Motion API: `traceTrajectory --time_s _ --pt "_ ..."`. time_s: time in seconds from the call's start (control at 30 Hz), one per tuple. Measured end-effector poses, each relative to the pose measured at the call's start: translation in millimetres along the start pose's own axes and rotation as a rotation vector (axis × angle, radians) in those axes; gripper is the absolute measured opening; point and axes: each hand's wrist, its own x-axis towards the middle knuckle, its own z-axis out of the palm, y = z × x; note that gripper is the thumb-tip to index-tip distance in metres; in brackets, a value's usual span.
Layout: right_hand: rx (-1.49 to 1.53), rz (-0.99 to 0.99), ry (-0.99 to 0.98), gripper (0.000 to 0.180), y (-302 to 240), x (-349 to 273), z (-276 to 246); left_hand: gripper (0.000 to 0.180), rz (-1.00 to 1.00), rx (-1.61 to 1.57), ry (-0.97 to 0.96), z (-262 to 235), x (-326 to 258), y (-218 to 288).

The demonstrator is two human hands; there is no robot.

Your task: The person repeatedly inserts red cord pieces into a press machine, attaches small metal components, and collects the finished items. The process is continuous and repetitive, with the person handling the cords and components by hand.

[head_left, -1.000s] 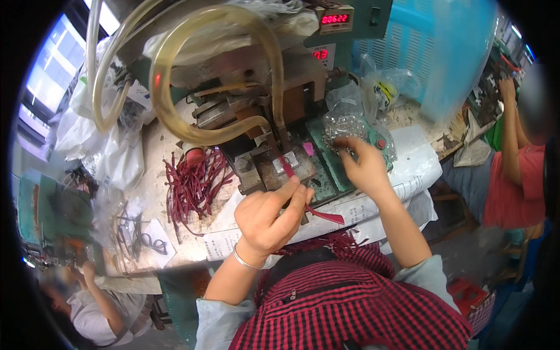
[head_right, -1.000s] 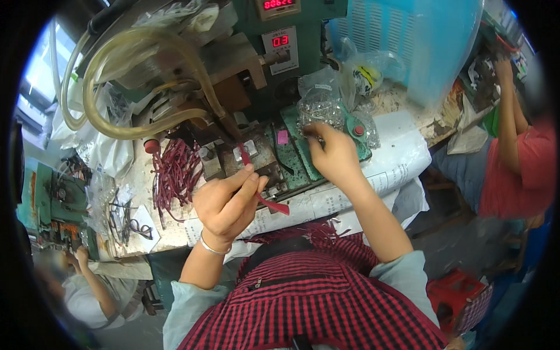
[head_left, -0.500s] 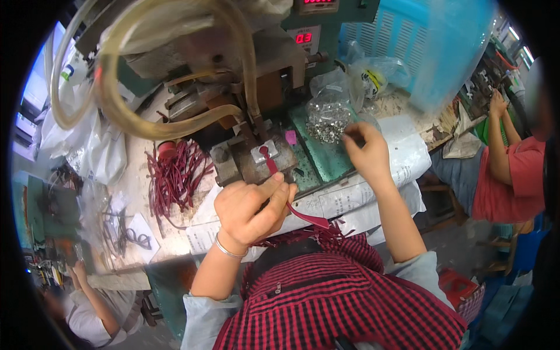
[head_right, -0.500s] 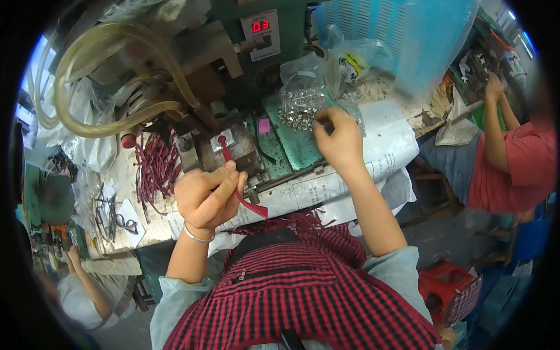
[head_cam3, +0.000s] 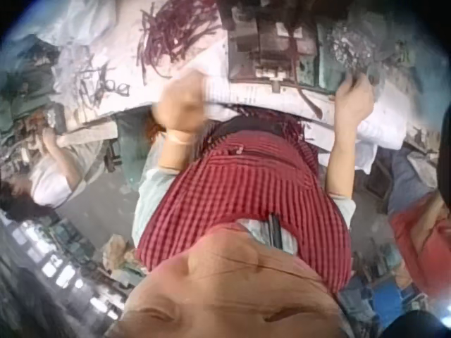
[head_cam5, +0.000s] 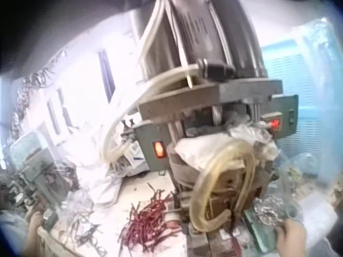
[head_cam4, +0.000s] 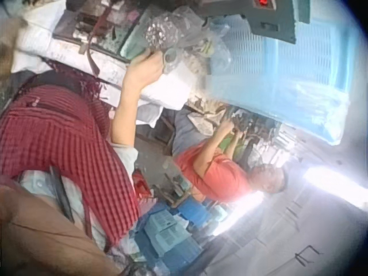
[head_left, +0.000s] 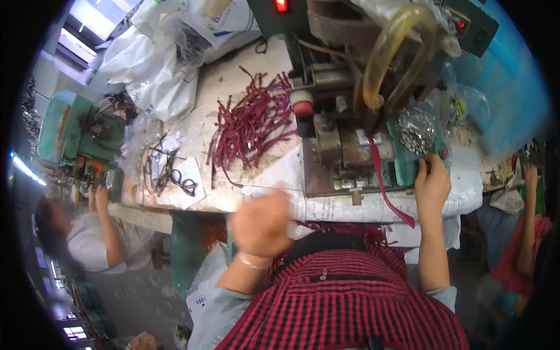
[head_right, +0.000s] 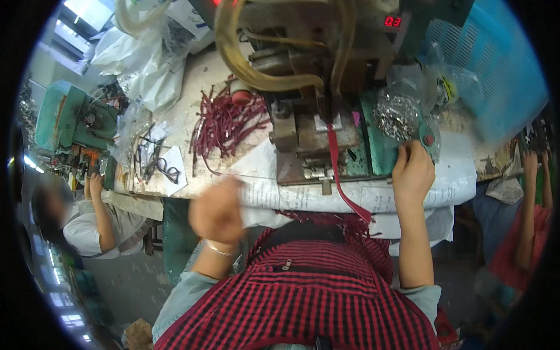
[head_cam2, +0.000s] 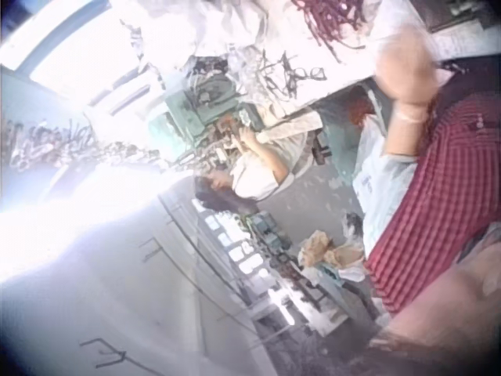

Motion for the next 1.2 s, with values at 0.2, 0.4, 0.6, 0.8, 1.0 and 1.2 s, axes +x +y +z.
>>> traceTrajectory --time_s 0.2,0.4,0.6,0.8,1.0,1.2 --pt "0.344 0.023 0.063 0.013 -19.0 25.2 3.9 0.011 -0.182 -0.083 0.003 23.6 54.6 -81.1" --pt "0.435 0.137 -0.032 0.016 -17.5 24.9 5.3 0.013 -0.241 0.446 -0.289 157.6 -1.7 -140.4" --pt "0.395 0.161 0.075 0.017 35.9 -7.2 -26.1 0.013 -0.587 -0.056 -0.003 80.3 23.2 -119.2" --pt "0.607 0.116 0.051 0.014 -14.7 -9.3 -48.9 0.018 -0.652 0.428 -0.299 0.8 -10.3 -150.0" --pt "0.802 -0.235 0.003 0.019 -116.3 52.0 -35.0 0.010 -0.549 -0.045 -0.186 60.7 -14.7 -143.2" --pt "1.162 0.064 -0.100 0.045 -126.8 32.3 -4.5 0.015 -0.476 -0.969 0.312 54.1 37.0 -63.5"
